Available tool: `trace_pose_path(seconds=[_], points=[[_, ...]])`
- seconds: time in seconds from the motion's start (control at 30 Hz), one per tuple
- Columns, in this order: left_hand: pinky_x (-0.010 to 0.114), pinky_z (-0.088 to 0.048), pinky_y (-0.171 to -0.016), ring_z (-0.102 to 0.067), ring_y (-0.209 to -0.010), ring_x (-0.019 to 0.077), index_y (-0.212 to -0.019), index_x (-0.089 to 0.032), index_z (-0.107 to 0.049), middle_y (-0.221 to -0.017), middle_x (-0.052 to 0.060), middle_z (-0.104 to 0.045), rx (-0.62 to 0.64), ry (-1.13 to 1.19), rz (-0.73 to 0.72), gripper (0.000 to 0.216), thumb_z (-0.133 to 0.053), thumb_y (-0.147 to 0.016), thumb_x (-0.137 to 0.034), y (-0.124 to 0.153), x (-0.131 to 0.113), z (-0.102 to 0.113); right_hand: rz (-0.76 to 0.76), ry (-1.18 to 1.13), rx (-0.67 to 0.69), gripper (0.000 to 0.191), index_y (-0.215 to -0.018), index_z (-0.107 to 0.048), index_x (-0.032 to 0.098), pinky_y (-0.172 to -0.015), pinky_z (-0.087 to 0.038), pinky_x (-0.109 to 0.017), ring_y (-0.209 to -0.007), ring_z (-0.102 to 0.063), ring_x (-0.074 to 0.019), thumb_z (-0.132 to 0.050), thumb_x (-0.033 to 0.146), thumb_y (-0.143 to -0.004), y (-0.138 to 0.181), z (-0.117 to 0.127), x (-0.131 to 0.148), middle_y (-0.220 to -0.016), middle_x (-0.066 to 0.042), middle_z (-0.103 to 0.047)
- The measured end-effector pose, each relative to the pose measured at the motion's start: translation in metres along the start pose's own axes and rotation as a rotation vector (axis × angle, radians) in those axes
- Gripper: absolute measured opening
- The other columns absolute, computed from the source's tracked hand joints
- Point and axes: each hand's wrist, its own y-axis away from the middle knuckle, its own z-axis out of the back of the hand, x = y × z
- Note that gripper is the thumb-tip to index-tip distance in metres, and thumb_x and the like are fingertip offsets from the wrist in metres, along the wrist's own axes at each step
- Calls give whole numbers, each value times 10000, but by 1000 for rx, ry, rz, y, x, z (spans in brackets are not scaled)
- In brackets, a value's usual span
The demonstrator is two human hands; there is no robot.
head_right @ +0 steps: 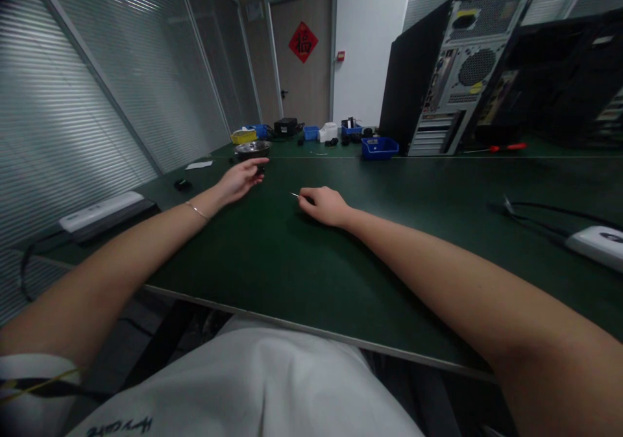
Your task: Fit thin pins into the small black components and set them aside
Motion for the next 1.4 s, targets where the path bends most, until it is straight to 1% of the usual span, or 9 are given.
trace_pose_path(seconds=[0.1, 0.17, 0.23, 0.5, 0.73, 0.9, 1.07, 1.23, 1.4], points=[[241, -465, -672, -586, -754, 124, -991, -145, -678, -966, 94, -612, 203, -86, 66, 240, -500, -836, -96, 15, 13, -33, -2, 30, -32, 302, -850, -601, 180, -555, -286, -246, -584, -476, -122, -391, 392, -896, 0, -2, 0, -689, -21, -586], [257, -468, -689, -589, -752, 132, -971, -125, -670, -927, 99, -610, 315, -111, 89, 207, -505, -848, -123, 23, 18, -45, -2, 45, -45, 297, -843, -601, 182, -552, -277, -245, -581, -467, -122, -393, 388, -893, 0, -2, 1, -680, -19, -583], [269, -475, -700, -600, -748, 137, -964, -121, -651, -905, 96, -605, 362, -102, 90, 178, -511, -859, -158, 28, 20, -51, -5, 51, -43, 291, -841, -599, 183, -550, -272, -244, -585, -464, -123, -395, 384, -891, 1, -1, 2, -685, -20, -584], [420, -478, -861, -653, -873, 196, -1073, -195, -511, -1002, 85, -609, 388, 105, 134, 206, -532, -868, -203, 35, 17, -54, -16, 100, -76, 284, -844, -601, 184, -557, -269, -240, -581, -466, -119, -396, 374, -894, 5, -3, 4, -692, -21, -584], [312, -468, -859, -619, -960, 172, -1065, -185, -517, -1059, 96, -645, 395, 91, 71, 319, -663, -782, -185, 35, 20, -59, -12, 122, -89, 331, -1054, -625, 201, -577, -275, -242, -598, -482, -129, -388, 378, -904, 10, -4, 8, -765, -32, -634], [368, -454, -923, -638, -958, 175, -1010, -192, -459, -1006, 76, -668, 430, 212, 93, 340, -678, -759, -121, 36, 20, -61, -26, 100, -81, 365, -1159, -597, 210, -576, -280, -235, -579, -484, -118, -386, 374, -909, 11, -2, 9, -752, -25, -634], [418, -456, -928, -644, -966, 188, -1020, -201, -451, -1024, 75, -671, 431, 233, 62, 336, -675, -776, -149, 37, 20, -61, -35, 101, -72, 330, -992, -640, 199, -563, -274, -237, -589, -487, -120, -381, 383, -904, 10, -1, 8, -734, -23, -617], [356, -471, -905, -652, -935, 176, -1190, -202, -496, -1110, 113, -649, 398, 144, 45, 470, -693, -765, -177, 37, 18, -59, -44, 80, -75, 306, -885, -628, 185, -569, -280, -241, -604, -490, -124, -385, 370, -896, 9, 0, 8, -730, -26, -608], [383, -473, -925, -631, -992, 209, -1059, -119, -575, -1073, 131, -658, 392, 119, 16, 382, -732, -712, -150, 39, 18, -61, -44, 68, -75, 315, -887, -622, 184, -584, -289, -239, -615, -490, -127, -375, 380, -899, 9, 0, 8, -732, -26, -606]])
